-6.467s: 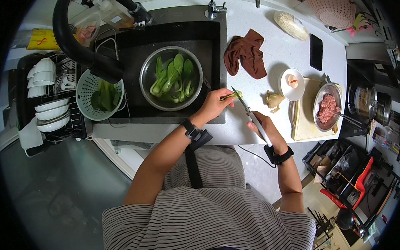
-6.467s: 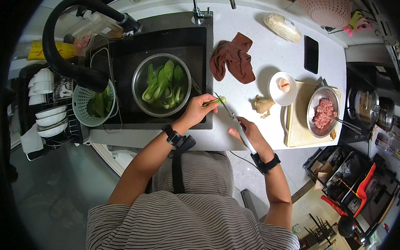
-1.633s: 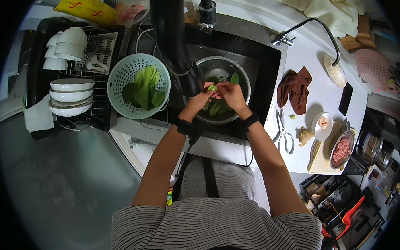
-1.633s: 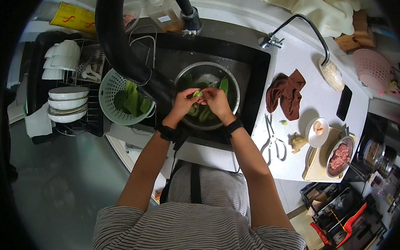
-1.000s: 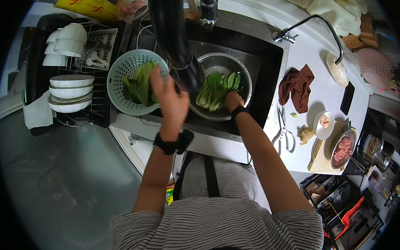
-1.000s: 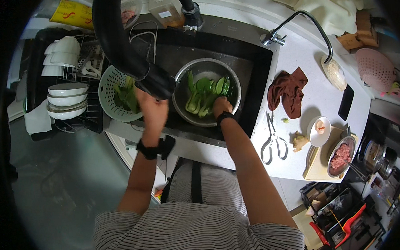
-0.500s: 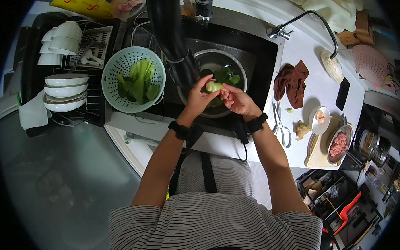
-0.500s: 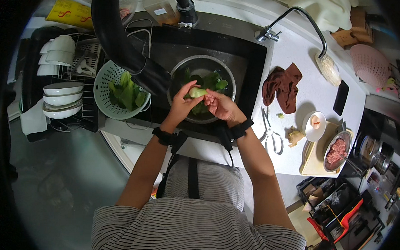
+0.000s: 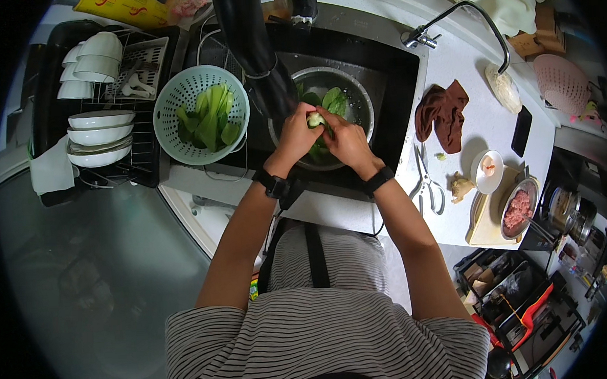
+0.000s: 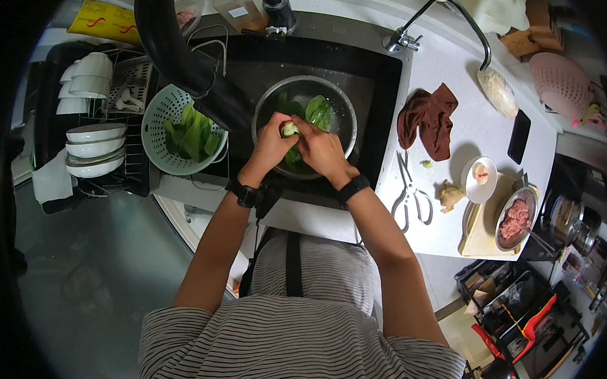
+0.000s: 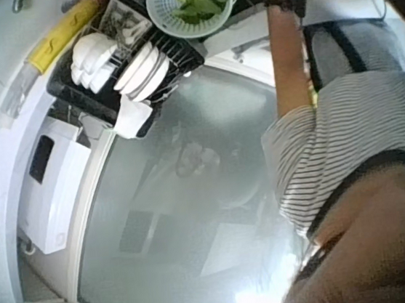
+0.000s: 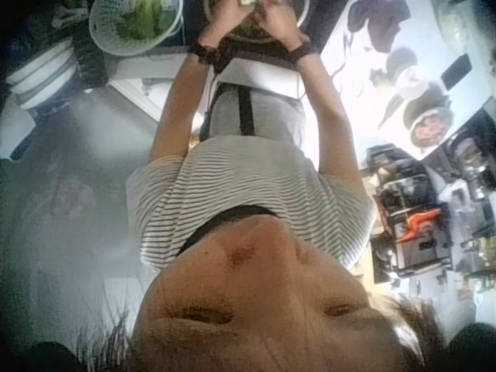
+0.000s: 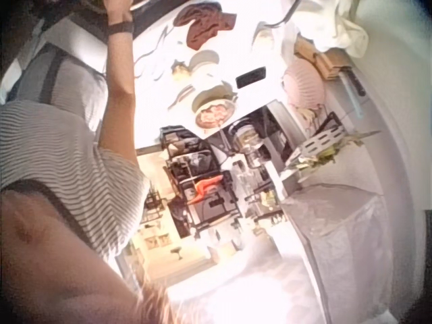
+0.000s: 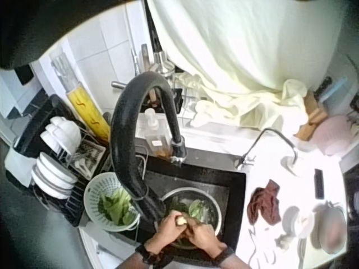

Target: The person washes leafy green vegetables in a sink, trims the stems with scissors, and places the cleaned leaves into a colander. They then open a package of enoki mushrooms, cut a portion with scissors, and add it to the colander with the greens.

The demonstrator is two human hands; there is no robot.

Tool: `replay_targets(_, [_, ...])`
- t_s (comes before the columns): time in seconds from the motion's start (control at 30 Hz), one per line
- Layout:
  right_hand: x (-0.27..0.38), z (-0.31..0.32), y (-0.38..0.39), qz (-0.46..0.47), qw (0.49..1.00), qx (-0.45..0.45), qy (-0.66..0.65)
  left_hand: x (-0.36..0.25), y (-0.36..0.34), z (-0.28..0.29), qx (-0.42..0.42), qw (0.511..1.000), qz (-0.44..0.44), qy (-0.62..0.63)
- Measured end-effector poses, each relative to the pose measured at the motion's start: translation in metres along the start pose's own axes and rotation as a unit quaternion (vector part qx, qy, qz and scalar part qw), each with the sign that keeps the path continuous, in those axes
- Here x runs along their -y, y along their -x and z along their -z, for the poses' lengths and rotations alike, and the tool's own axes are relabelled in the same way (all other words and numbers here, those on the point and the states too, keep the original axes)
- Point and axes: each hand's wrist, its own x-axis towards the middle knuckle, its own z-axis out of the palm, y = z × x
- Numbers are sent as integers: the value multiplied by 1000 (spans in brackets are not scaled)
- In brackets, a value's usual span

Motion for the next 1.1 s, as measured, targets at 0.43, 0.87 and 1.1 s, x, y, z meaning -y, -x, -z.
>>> replay_targets(0.43, [-53,-4,-4,-146,896,139,-396,9,-17,37,253,938,147,186])
replay_targets(0.87, [-30,-17,-16,-64,939,11,-338,14,-15,16,118,921,146,340])
replay_targets(1.1, [-30,9,-11,-279,830,153,-458,6,-12,24,178,902,207,334])
